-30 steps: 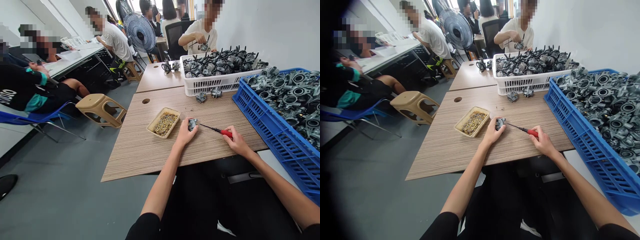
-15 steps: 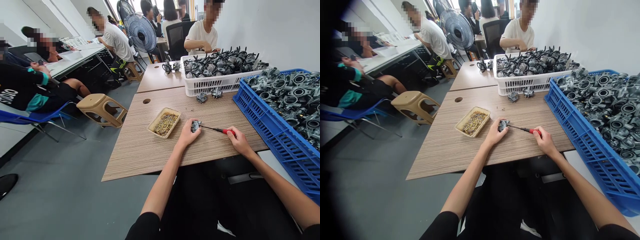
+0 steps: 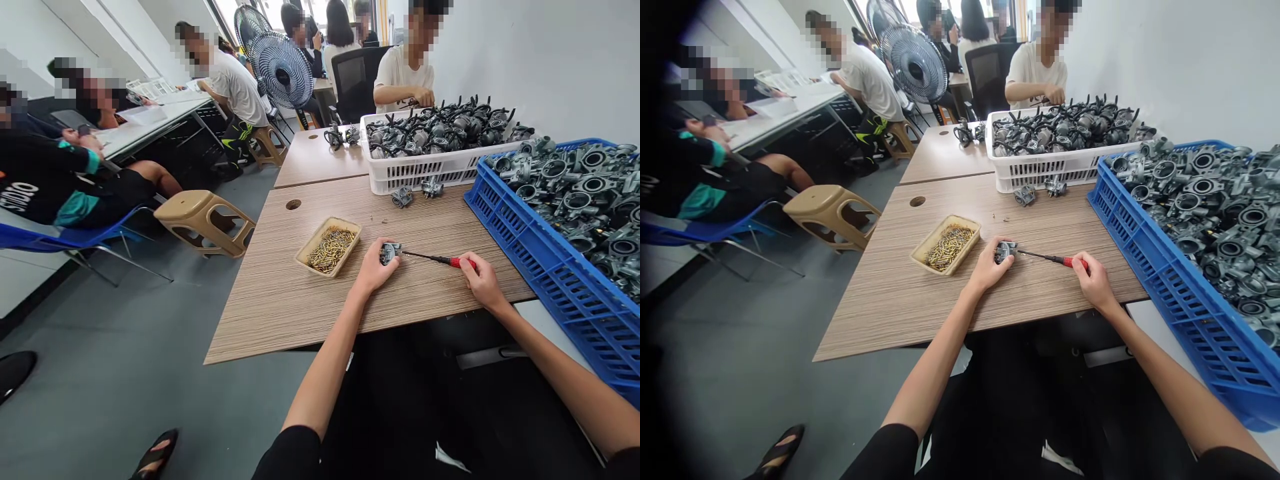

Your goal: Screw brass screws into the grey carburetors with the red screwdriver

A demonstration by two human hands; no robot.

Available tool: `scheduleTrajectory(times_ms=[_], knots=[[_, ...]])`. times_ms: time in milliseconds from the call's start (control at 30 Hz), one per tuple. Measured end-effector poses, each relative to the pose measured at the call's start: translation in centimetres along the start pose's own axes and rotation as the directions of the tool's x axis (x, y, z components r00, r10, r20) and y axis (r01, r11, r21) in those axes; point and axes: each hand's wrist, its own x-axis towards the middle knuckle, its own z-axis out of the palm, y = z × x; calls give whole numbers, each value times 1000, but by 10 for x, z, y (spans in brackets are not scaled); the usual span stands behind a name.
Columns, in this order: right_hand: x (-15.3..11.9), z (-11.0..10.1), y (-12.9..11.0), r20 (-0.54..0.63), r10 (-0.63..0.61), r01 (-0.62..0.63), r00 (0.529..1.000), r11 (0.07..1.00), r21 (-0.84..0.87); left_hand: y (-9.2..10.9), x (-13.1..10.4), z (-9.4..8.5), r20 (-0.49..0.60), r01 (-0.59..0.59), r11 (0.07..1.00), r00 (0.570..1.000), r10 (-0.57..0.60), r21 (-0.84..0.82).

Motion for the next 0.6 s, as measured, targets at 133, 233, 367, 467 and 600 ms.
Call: scheduleTrajectory(times_ms=[133,233,367,467,600], knots=[[0,3,-4,-22,-24,23,999,999,-42,0,0,0,-6,-4,1000,1000,4,3],[1,5,-8,-42,-38,33,998,994,-103,0,-1,2,-15,2,1000,1000,-2,9],[0,7,-9,-51,-34,27,998,990,-135,-4,1,3,-34,2,1000,999,-1,20],[1,7,-6,-75,-35,23,997,988,-152,-2,2,-2,-73,-7,999,997,9,36],[2,9,-3,-121,-19,-2,993,985,-173,23,-14,-1,-341,-53,982,933,114,182]])
